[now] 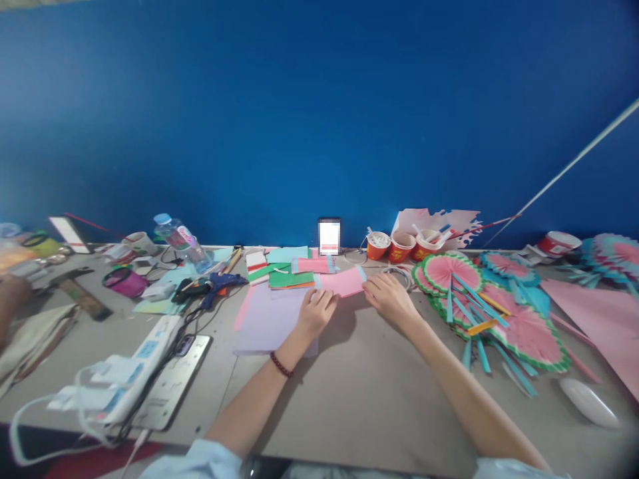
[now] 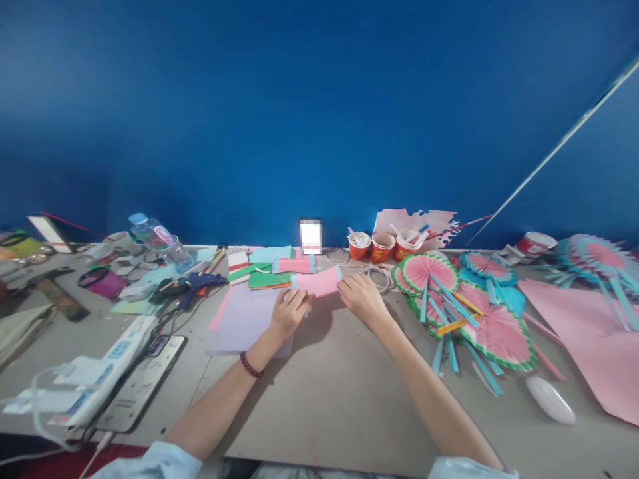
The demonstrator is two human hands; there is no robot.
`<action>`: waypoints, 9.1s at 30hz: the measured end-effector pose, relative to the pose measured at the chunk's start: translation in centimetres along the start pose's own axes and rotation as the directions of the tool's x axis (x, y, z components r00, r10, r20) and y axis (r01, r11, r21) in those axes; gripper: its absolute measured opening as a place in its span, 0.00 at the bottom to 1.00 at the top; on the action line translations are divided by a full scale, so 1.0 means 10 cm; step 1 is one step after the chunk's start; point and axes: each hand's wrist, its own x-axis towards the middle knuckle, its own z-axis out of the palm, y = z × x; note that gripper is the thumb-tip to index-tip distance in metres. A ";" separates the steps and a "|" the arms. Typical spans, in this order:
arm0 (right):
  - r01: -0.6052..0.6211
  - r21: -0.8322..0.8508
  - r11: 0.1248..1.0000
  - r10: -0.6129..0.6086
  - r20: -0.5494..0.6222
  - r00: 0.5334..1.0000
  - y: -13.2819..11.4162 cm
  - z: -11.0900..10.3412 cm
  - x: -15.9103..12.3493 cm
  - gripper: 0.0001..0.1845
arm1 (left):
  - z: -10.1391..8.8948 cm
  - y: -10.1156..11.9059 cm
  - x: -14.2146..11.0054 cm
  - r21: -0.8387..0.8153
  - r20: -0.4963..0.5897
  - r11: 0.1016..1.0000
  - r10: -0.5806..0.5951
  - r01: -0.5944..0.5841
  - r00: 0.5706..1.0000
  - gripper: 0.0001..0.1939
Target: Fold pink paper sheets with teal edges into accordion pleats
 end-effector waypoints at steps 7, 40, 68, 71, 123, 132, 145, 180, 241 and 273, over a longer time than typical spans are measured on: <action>-0.022 0.065 0.998 0.005 0.246 0.969 -0.02 0.20 0.00 0.09 | 0.19 -0.05 -0.06 -0.033 0.181 0.999 -0.004 0.010 0.984 0.07; -0.180 0.372 0.910 0.075 0.279 0.957 0.11 0.21 -0.04 0.07 | 0.27 -0.03 0.01 -0.122 0.205 0.993 0.019 0.006 0.979 0.09; -0.301 0.767 0.566 0.351 0.106 0.930 -0.40 -0.60 0.06 0.16 | -0.73 0.34 0.58 -0.809 0.419 0.329 -0.260 0.488 0.870 0.15; -0.297 0.868 0.398 0.415 0.118 0.902 -0.42 -0.66 0.07 0.21 | -0.77 0.35 0.64 -0.833 0.468 0.183 -0.269 0.522 0.842 0.16; -0.229 0.946 0.227 0.551 0.069 0.832 -0.60 -0.72 0.31 0.15 | -0.93 0.33 0.75 -0.792 0.188 0.477 -0.405 0.382 0.895 0.14; -0.244 0.958 0.148 0.561 0.123 0.819 -0.62 -0.73 0.31 0.18 | -0.81 0.31 0.73 -0.847 0.308 0.280 -0.434 0.452 0.847 0.18; -0.107 0.870 0.480 0.489 -0.164 0.857 -0.70 -0.77 0.24 0.07 | -0.80 0.25 0.72 -0.764 -0.086 0.635 -0.275 0.114 0.958 0.12; 0.043 0.692 0.721 0.336 -0.404 0.851 -0.86 -0.93 0.19 0.05 | -0.86 0.33 0.68 -0.728 -0.221 0.685 -0.211 -0.017 0.952 0.15; -0.091 0.606 0.791 0.222 -0.145 0.964 -0.45 -0.95 0.22 0.09 | -1.05 0.25 0.70 -0.539 0.060 0.787 -0.320 0.300 0.946 0.06; -0.093 0.649 0.755 0.243 -0.145 0.959 -0.30 -1.02 0.17 0.07 | -1.17 0.04 0.74 -0.694 0.140 0.631 -0.356 0.348 0.924 0.09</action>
